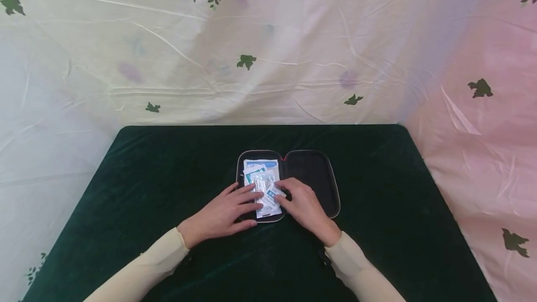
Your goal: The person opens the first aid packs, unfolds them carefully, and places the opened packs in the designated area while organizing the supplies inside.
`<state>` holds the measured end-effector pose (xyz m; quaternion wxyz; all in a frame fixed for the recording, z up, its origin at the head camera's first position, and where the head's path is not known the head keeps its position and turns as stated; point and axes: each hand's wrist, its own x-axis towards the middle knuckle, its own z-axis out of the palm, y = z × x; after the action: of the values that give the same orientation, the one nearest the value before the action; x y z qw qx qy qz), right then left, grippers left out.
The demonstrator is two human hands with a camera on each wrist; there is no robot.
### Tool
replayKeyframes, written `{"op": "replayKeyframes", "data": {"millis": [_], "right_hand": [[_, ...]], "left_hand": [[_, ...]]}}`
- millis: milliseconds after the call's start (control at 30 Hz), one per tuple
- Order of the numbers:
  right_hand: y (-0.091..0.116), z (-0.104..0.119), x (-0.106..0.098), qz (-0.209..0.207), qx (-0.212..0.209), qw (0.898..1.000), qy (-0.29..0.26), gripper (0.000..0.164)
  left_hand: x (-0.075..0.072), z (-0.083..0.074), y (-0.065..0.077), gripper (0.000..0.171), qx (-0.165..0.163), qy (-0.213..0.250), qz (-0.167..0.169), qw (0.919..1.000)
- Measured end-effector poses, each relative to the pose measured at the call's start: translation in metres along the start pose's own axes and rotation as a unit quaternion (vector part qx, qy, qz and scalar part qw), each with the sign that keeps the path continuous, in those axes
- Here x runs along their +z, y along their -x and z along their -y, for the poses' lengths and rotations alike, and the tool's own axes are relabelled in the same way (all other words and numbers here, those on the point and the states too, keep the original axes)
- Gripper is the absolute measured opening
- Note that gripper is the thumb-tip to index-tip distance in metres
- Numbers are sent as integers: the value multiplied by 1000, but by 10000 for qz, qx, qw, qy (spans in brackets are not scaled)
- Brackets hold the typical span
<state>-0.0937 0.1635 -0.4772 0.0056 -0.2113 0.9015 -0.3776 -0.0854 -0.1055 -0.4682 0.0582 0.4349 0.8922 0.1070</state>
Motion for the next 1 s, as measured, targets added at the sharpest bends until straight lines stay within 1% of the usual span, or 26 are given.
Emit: {"op": "replayKeyframes", "data": {"millis": [367,567,700,833,1000], "right_hand": [[-3,2,1,34,-68,10000,35,35],[-1,2,1,90,-26,10000,-18,32],[1,2,0,190,69,9996,-193,30],[3,1,-4,266,219,9981,-510,29],[5,0,-11,262,414,9959,-754,29]], "left_hand": [[1,2,0,50,-9,-32,94,10000],[1,1,-1,50,-61,101,130,9998],[0,1,-1,50,-97,199,160,9996],[0,1,-1,50,-103,198,155,9996],[-1,1,-2,50,-70,179,103,9998]]}}
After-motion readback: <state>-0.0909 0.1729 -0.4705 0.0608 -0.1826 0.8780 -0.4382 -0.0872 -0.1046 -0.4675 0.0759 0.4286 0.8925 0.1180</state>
